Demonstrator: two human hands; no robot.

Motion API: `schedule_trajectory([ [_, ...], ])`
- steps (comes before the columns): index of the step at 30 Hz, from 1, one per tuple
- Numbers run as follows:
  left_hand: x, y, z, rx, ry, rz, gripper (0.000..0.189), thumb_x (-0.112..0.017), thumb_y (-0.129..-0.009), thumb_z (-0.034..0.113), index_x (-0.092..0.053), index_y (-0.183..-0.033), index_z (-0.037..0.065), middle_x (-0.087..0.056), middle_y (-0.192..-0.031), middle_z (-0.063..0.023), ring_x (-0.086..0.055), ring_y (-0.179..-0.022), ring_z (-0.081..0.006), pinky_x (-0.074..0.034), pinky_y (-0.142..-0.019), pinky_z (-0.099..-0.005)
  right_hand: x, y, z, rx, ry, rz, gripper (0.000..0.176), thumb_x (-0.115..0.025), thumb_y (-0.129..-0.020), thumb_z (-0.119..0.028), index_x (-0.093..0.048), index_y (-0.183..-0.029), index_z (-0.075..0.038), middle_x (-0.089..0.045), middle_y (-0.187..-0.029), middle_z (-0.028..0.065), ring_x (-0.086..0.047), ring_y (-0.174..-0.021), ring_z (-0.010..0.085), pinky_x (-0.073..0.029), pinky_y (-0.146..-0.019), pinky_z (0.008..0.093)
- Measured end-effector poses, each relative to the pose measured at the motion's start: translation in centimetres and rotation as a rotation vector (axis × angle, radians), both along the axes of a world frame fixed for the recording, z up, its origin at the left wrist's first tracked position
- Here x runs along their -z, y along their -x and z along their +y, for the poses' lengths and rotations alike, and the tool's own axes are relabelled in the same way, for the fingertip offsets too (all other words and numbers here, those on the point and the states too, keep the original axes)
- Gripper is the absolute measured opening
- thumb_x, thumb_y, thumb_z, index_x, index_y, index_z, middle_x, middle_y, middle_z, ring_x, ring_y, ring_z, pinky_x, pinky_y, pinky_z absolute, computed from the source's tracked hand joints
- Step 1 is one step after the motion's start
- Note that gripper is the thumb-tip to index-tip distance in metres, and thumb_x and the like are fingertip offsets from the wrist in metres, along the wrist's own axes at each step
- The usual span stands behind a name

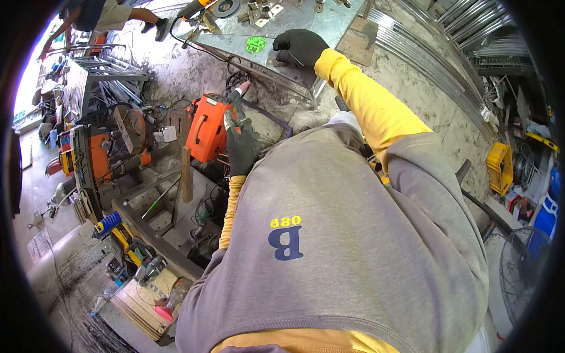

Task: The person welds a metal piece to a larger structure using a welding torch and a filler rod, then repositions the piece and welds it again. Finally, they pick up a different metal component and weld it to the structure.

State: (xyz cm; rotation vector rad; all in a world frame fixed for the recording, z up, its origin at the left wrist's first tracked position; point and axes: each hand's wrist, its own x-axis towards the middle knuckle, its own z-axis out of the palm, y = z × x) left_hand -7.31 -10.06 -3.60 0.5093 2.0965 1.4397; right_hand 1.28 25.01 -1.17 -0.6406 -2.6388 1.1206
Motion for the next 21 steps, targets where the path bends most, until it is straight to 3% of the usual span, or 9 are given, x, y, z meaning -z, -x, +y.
schedule_trajectory([
  [4,2.5,0.5,-0.5,-0.002,-0.037,-0.086,0.038,-0.062,-0.107,0.018,-0.059,-0.136,-0.006,-0.074,-0.105,-0.0159,-0.071,-0.092,-0.0252,-0.056,-0.081,-0.0421,-0.2,0.1,0.1,0.043,0.044,-0.049,0.045,-0.080,-0.089,-0.034,-0.080,-0.123,-0.006,-0.081,-0.117,0.0161,-0.077,-0.105,0.0315,-0.060,-0.097,0.0406],
  [7,3.7,1.2,-0.7,0.044,0.029,0.079,0.035,-0.059,-0.107,0.014,-0.057,-0.136,-0.006,-0.076,-0.106,-0.0159,-0.074,-0.091,-0.0253,-0.057,-0.081,-0.0435,-0.1,0.2,0.0,0.044,0.074,-0.052,0.045,-0.080,-0.089,-0.034,-0.080,-0.123,-0.006,-0.081,-0.116,0.0161,-0.077,-0.104,0.0315,-0.060,-0.097,0.0407],
  [9,4.3,1.9,-0.9,0.121,-0.024,0.098,0.045,-0.057,-0.110,0.013,-0.050,-0.153,0.000,-0.074,-0.112,-0.0127,-0.073,-0.083,-0.0173,-0.060,-0.069,-0.0308,0.0,0.1,0.0,0.047,0.113,-0.051,0.045,-0.080,-0.089,-0.034,-0.080,-0.124,-0.006,-0.081,-0.116,0.0162,-0.077,-0.104,0.0316,-0.059,-0.097,0.0407],
  [10,2.8,1.7,-0.1,0.120,-0.020,0.091,0.045,-0.057,-0.110,0.013,-0.050,-0.153,0.000,-0.074,-0.112,-0.0127,-0.073,-0.083,-0.0173,-0.060,-0.069,-0.0308,0.1,0.1,0.3,0.036,0.116,-0.063,0.044,-0.080,-0.088,-0.036,-0.080,-0.123,-0.008,-0.081,-0.114,0.0153,-0.077,-0.103,0.0328,-0.059,-0.095,0.0423],
  [12,-0.7,1.9,1.6,-0.009,-0.041,-0.259,0.032,-0.058,-0.110,0.018,-0.060,-0.137,0.001,-0.076,-0.097,-0.0124,-0.072,-0.070,-0.0191,-0.060,-0.062,-0.0315,0.8,0.1,0.4,0.019,0.126,-0.075,0.044,-0.080,-0.088,-0.037,-0.081,-0.123,-0.011,-0.082,-0.112,0.0144,-0.078,-0.102,0.0340,-0.059,-0.093,0.0439],
  [13,-1.3,1.9,2.3,-0.019,-0.071,-0.246,0.026,-0.057,-0.109,0.018,-0.063,-0.127,0.001,-0.075,-0.085,-0.0111,-0.070,-0.064,-0.0194,-0.058,-0.058,-0.0324,1.3,0.1,0.3,0.035,0.092,-0.048,0.044,-0.079,-0.088,-0.038,-0.081,-0.123,-0.011,-0.083,-0.112,0.0138,-0.078,-0.101,0.0338,-0.059,-0.093,0.0444],
  [17,-1.5,1.7,4.1,-0.037,-0.106,-0.233,0.025,-0.056,-0.108,0.015,-0.063,-0.127,0.001,-0.075,-0.085,-0.0123,-0.070,-0.064,-0.0185,-0.058,-0.058,-0.0327,1.6,0.2,-0.1,0.039,-0.003,-0.032,0.043,-0.074,-0.091,-0.040,-0.081,-0.122,-0.012,-0.082,-0.112,0.0139,-0.077,-0.101,0.0354,-0.059,-0.093,0.0461],
  [21,-0.9,1.2,3.3,-0.042,-0.117,-0.290,0.028,-0.055,-0.107,0.013,-0.061,-0.133,0.002,-0.077,-0.100,-0.0132,-0.071,-0.068,-0.0180,-0.059,-0.057,-0.0323,1.3,0.0,0.2,0.069,-0.034,-0.013,0.042,-0.071,-0.092,-0.041,-0.081,-0.121,-0.012,-0.081,-0.112,0.0156,-0.076,-0.103,0.0376,-0.059,-0.094,0.0472],
])
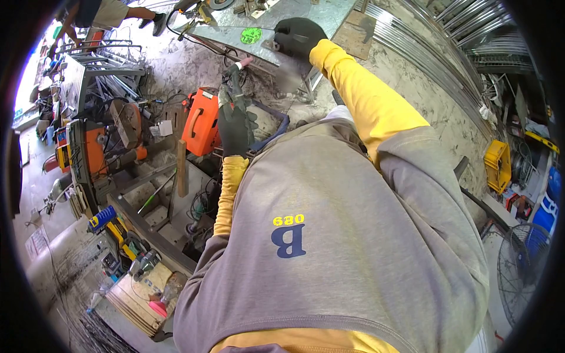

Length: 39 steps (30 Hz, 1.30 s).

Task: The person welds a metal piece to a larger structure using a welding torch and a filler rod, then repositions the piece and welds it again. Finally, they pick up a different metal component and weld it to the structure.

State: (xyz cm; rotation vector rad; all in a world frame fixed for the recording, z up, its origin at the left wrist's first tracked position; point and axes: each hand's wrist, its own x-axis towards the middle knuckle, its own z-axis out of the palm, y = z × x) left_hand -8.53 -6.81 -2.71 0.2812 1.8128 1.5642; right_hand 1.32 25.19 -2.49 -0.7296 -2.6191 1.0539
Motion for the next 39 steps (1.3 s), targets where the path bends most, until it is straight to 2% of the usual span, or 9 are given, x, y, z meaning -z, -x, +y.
schedule_trajectory([
  [12,2.5,-0.4,-4.1,-0.197,-0.010,0.103,0.015,-0.058,-0.108,0.014,-0.064,-0.116,0.002,-0.074,-0.094,-0.0101,-0.070,-0.072,-0.0161,-0.056,-0.062,-0.0326,2.8,-5.5,-0.3,0.243,0.155,0.317,0.033,-0.076,-0.094,-0.030,-0.083,-0.114,-0.006,-0.081,-0.111,0.0143,-0.079,-0.103,0.0278,-0.061,-0.093,0.0369],
  [15,-0.1,-1.2,-3.7,-0.079,0.040,-0.064,0.025,-0.060,-0.107,0.014,-0.065,-0.127,0.000,-0.075,-0.101,-0.0116,-0.071,-0.079,-0.0193,-0.057,-0.069,-0.0361,2.3,-6.7,-1.3,0.288,0.290,0.434,0.027,-0.075,-0.098,-0.020,-0.082,-0.118,-0.003,-0.082,-0.111,0.0103,-0.079,-0.100,0.0205,-0.060,-0.092,0.0322],
  [18,1.7,-1.9,-3.3,0.257,0.090,0.394,0.052,-0.062,-0.106,0.013,-0.057,-0.156,0.002,-0.077,-0.107,-0.0165,-0.072,-0.090,-0.0245,-0.057,-0.081,-0.0403,1.6,-6.8,-1.5,0.430,0.565,0.612,0.028,-0.066,-0.111,-0.016,-0.077,-0.131,-0.001,-0.081,-0.120,0.0083,-0.076,-0.103,0.0156,-0.058,-0.092,0.0291],
  [23,-1.3,-3.7,0.5,0.381,-0.025,0.362,0.049,-0.065,-0.105,0.017,-0.061,-0.153,0.004,-0.076,-0.110,-0.0227,-0.074,-0.094,-0.0300,-0.057,-0.084,-0.0413,1.6,-6.1,-2.1,0.327,0.636,0.571,0.030,-0.062,-0.114,-0.019,-0.074,-0.135,0.000,-0.080,-0.120,0.0073,-0.076,-0.107,0.0147,-0.058,-0.093,0.0297],
  [26,-1.1,-2.8,1.3,0.360,0.239,0.518,0.055,-0.067,-0.105,0.020,-0.057,-0.156,0.003,-0.075,-0.110,-0.0288,-0.072,-0.096,-0.0433,-0.056,-0.086,-0.0465,2.0,-6.9,-4.5,0.360,0.333,0.518,0.031,-0.064,-0.112,-0.019,-0.075,-0.133,0.000,-0.080,-0.119,0.0077,-0.071,-0.107,0.0138,-0.057,-0.097,0.0303],
  [29,0.2,-1.6,1.9,0.226,0.236,0.353,0.055,-0.066,-0.106,0.018,-0.056,-0.158,0.005,-0.077,-0.110,-0.0248,-0.073,-0.093,-0.0398,-0.055,-0.085,-0.0485,1.7,-7.7,-6.5,0.375,0.527,0.514,0.031,-0.064,-0.112,-0.020,-0.075,-0.133,0.000,-0.080,-0.119,0.0076,-0.071,-0.108,0.0144,-0.056,-0.097,0.0303],
  [31,0.2,-1.1,2.2,0.225,0.114,0.415,0.055,-0.062,-0.108,0.014,-0.053,-0.161,0.008,-0.078,-0.107,-0.0181,-0.074,-0.085,-0.0291,-0.055,-0.076,-0.0435,1.8,-8.2,-7.1,0.348,0.429,0.517,0.031,-0.062,-0.114,-0.020,-0.075,-0.134,0.001,-0.080,-0.119,0.0081,-0.072,-0.105,0.0141,-0.056,-0.097,0.0295],
  [33,-0.3,-0.6,2.8,0.208,0.197,0.114,0.060,-0.059,-0.109,0.012,-0.046,-0.168,0.013,-0.076,-0.107,-0.0118,-0.071,-0.080,-0.0188,-0.057,-0.069,-0.0359,1.6,-8.4,-7.2,0.270,0.475,0.490,0.031,-0.059,-0.115,-0.018,-0.073,-0.136,0.001,-0.080,-0.121,0.0093,-0.073,-0.108,0.0155,-0.057,-0.099,0.0310],
  [39,-0.5,-0.7,3.3,0.110,-0.103,-0.176,0.049,-0.056,-0.111,0.021,-0.049,-0.159,0.011,-0.073,-0.100,-0.0107,-0.070,-0.071,-0.0193,-0.058,-0.058,-0.0351,1.0,-10.0,-5.9,0.326,0.754,0.643,0.051,-0.046,-0.121,-0.037,-0.066,-0.144,0.004,-0.077,-0.128,0.0152,-0.075,-0.118,0.0246,-0.057,-0.110,0.0382],
])
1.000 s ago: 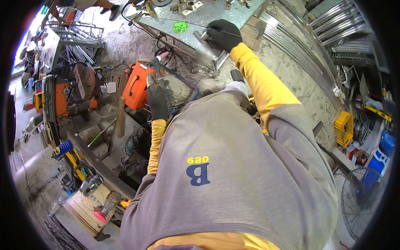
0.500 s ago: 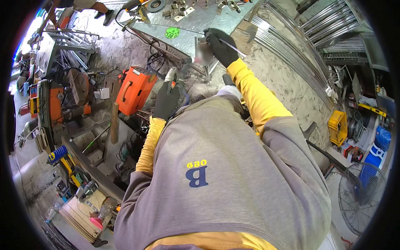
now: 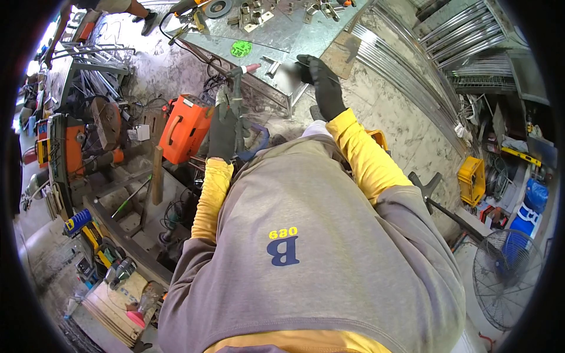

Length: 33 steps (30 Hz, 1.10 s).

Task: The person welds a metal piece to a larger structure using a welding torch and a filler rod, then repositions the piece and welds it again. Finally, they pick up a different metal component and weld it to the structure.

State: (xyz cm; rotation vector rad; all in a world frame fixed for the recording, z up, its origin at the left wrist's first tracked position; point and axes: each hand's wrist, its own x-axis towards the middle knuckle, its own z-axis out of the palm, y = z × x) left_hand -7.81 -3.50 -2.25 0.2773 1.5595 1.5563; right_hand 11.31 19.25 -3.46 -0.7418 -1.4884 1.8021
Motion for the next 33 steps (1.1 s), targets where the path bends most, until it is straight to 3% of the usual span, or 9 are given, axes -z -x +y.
schedule_trajectory([
  [2,0.2,-0.5,0.3,0.010,0.003,-0.007,0.040,-0.056,-0.111,0.024,-0.053,-0.148,0.011,-0.074,-0.099,-0.0107,-0.070,-0.070,-0.0202,-0.057,-0.056,-0.0351,0.1,-0.5,1.2,-0.026,0.149,-0.018,0.053,-0.045,-0.122,-0.040,-0.062,-0.149,0.002,-0.075,-0.132,0.0153,-0.074,-0.120,0.0248,-0.055,-0.112,0.0379],
  [6,-0.9,-0.6,1.0,0.127,0.170,0.001,0.025,-0.058,-0.111,0.032,-0.059,-0.126,0.012,-0.076,-0.102,-0.0107,-0.071,-0.067,-0.0214,-0.057,-0.055,-0.0356,-0.8,-0.7,0.9,-0.100,0.059,-0.061,0.049,-0.049,-0.121,-0.037,-0.062,-0.148,0.001,-0.073,-0.132,0.0130,-0.072,-0.120,0.0222,-0.056,-0.110,0.0384],
  [9,-2.7,-1.3,2.0,-0.044,0.162,-0.273,0.025,-0.059,-0.111,0.032,-0.060,-0.127,0.013,-0.076,-0.102,-0.0093,-0.071,-0.068,-0.0194,-0.057,-0.055,-0.0353,-0.9,-0.4,1.0,-0.156,-0.047,-0.115,0.039,-0.055,-0.117,-0.027,-0.067,-0.140,0.001,-0.073,-0.131,0.0120,-0.071,-0.117,0.0202,-0.056,-0.107,0.0373],
  [16,-4.6,-1.9,2.8,-0.087,0.175,-0.333,0.023,-0.060,-0.112,0.031,-0.061,-0.126,0.013,-0.075,-0.100,-0.0087,-0.071,-0.068,-0.0175,-0.057,-0.057,-0.0345,-1.5,-0.7,1.1,-0.161,0.012,-0.115,0.034,-0.056,-0.112,-0.016,-0.070,-0.138,0.003,-0.073,-0.135,0.0137,-0.066,-0.129,0.0227,-0.049,-0.116,0.0378],
  [20,-5.5,-2.6,3.3,-0.094,0.249,-0.276,0.022,-0.057,-0.112,0.029,-0.063,-0.124,0.012,-0.075,-0.100,-0.0077,-0.071,-0.070,-0.0181,-0.058,-0.059,-0.0350,-2.2,-0.9,1.2,-0.221,-0.254,-0.227,0.034,-0.059,-0.108,-0.012,-0.073,-0.137,0.000,-0.072,-0.137,0.0148,-0.064,-0.134,0.0267,-0.048,-0.117,0.0381],
  [23,-5.7,-2.9,3.2,-0.107,0.271,-0.274,0.021,-0.056,-0.111,0.028,-0.064,-0.122,0.011,-0.074,-0.100,-0.0067,-0.071,-0.072,-0.0185,-0.058,-0.060,-0.0347,-0.9,-0.6,1.5,-0.188,-0.520,-0.166,0.035,-0.065,-0.101,-0.012,-0.074,-0.134,-0.004,-0.074,-0.124,0.0149,-0.070,-0.111,0.0305,-0.057,-0.099,0.0381],
  [26,-4.7,-3.0,2.9,-0.097,0.243,-0.207,0.020,-0.056,-0.111,0.026,-0.065,-0.120,0.011,-0.074,-0.101,-0.0060,-0.072,-0.075,-0.0180,-0.059,-0.064,-0.0336,-1.4,0.0,1.9,-0.358,-0.361,-0.089,0.034,-0.065,-0.100,-0.010,-0.074,-0.132,-0.002,-0.074,-0.120,0.0152,-0.072,-0.101,0.0301,-0.059,-0.093,0.0405],
  [30,-4.7,-3.3,3.2,-0.071,0.185,-0.118,0.020,-0.056,-0.111,0.024,-0.066,-0.123,0.011,-0.073,-0.101,-0.0058,-0.074,-0.083,-0.0163,-0.060,-0.070,-0.0320,-1.0,0.4,2.1,-0.340,-0.375,-0.032,0.032,-0.067,-0.098,-0.007,-0.073,-0.129,-0.001,-0.073,-0.115,0.0157,-0.072,-0.094,0.0311,-0.059,-0.088,0.0417],
  [33,-5.4,-3.5,3.7,-0.094,0.223,-0.184,0.021,-0.056,-0.112,0.023,-0.066,-0.125,0.011,-0.073,-0.102,-0.0056,-0.074,-0.084,-0.0158,-0.060,-0.071,-0.0320,-1.3,0.2,3.0,-0.412,-0.489,-0.145,0.035,-0.061,-0.103,-0.006,-0.070,-0.136,0.002,-0.072,-0.118,0.0148,-0.072,-0.102,0.0262,-0.058,-0.092,0.0385],
])
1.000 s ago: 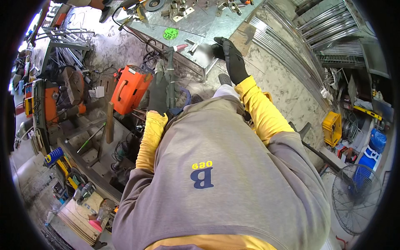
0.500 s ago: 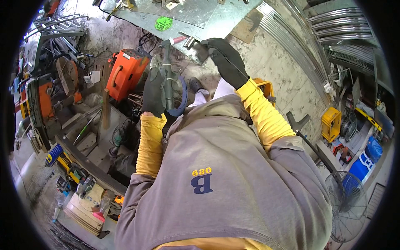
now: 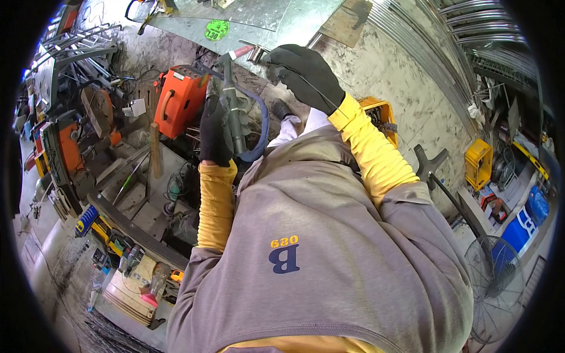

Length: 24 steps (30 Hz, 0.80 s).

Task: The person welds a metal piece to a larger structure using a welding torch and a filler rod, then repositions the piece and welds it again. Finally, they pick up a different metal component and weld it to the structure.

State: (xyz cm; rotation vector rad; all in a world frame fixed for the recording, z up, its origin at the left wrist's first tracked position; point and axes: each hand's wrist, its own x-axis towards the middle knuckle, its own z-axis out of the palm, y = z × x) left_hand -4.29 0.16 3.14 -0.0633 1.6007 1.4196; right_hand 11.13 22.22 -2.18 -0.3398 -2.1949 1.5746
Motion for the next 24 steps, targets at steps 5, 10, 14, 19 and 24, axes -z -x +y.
schedule_trajectory([
  [5,1.3,-0.2,-0.3,0.012,-0.050,0.061,0.022,-0.056,-0.112,0.024,-0.067,-0.127,0.011,-0.071,-0.103,-0.0037,-0.072,-0.085,-0.0143,-0.059,-0.072,-0.0300,-0.2,0.4,-0.2,0.067,-0.131,-0.005,0.032,-0.072,-0.095,-0.010,-0.074,-0.127,-0.006,-0.074,-0.118,0.0164,-0.073,-0.099,0.0390,-0.060,-0.087,0.0454],
  [10,0.9,-0.1,-0.1,-0.043,-0.023,-0.072,0.032,-0.056,-0.112,0.020,-0.064,-0.141,0.011,-0.073,-0.108,-0.0042,-0.073,-0.086,-0.0150,-0.060,-0.073,-0.0314,-0.7,0.5,-0.3,0.038,-0.222,-0.066,0.036,-0.068,-0.098,-0.009,-0.070,-0.134,-0.002,-0.072,-0.121,0.0180,-0.071,-0.106,0.0379,-0.057,-0.093,0.0436],
  [14,1.5,-0.1,0.0,-0.027,-0.091,-0.024,0.046,-0.057,-0.112,0.020,-0.056,-0.157,0.010,-0.073,-0.110,-0.0031,-0.072,-0.093,-0.0132,-0.060,-0.078,-0.0308,-0.8,0.8,-0.5,0.056,-0.269,-0.152,0.035,-0.068,-0.098,-0.010,-0.071,-0.132,-0.003,-0.072,-0.125,0.0193,-0.071,-0.111,0.0410,-0.058,-0.096,0.0470],
  [19,1.7,-0.3,0.1,-0.057,-0.097,0.006,0.045,-0.057,-0.112,0.020,-0.057,-0.155,0.009,-0.072,-0.111,-0.0034,-0.071,-0.092,-0.0120,-0.059,-0.077,-0.0307,-1.2,1.2,-1.2,0.113,-0.383,-0.145,0.033,-0.068,-0.097,-0.011,-0.072,-0.129,-0.004,-0.074,-0.123,0.0180,-0.072,-0.108,0.0411,-0.059,-0.094,0.0479],
  [24,1.8,-0.6,0.1,0.003,-0.122,0.084,0.047,-0.056,-0.111,0.020,-0.054,-0.156,0.009,-0.072,-0.106,-0.0045,-0.071,-0.084,-0.0129,-0.059,-0.071,-0.0305,-1.5,1.6,-1.4,0.106,-0.327,-0.173,0.032,-0.070,-0.096,-0.011,-0.073,-0.127,-0.005,-0.075,-0.119,0.0179,-0.074,-0.104,0.0415,-0.060,-0.091,0.0479],
])
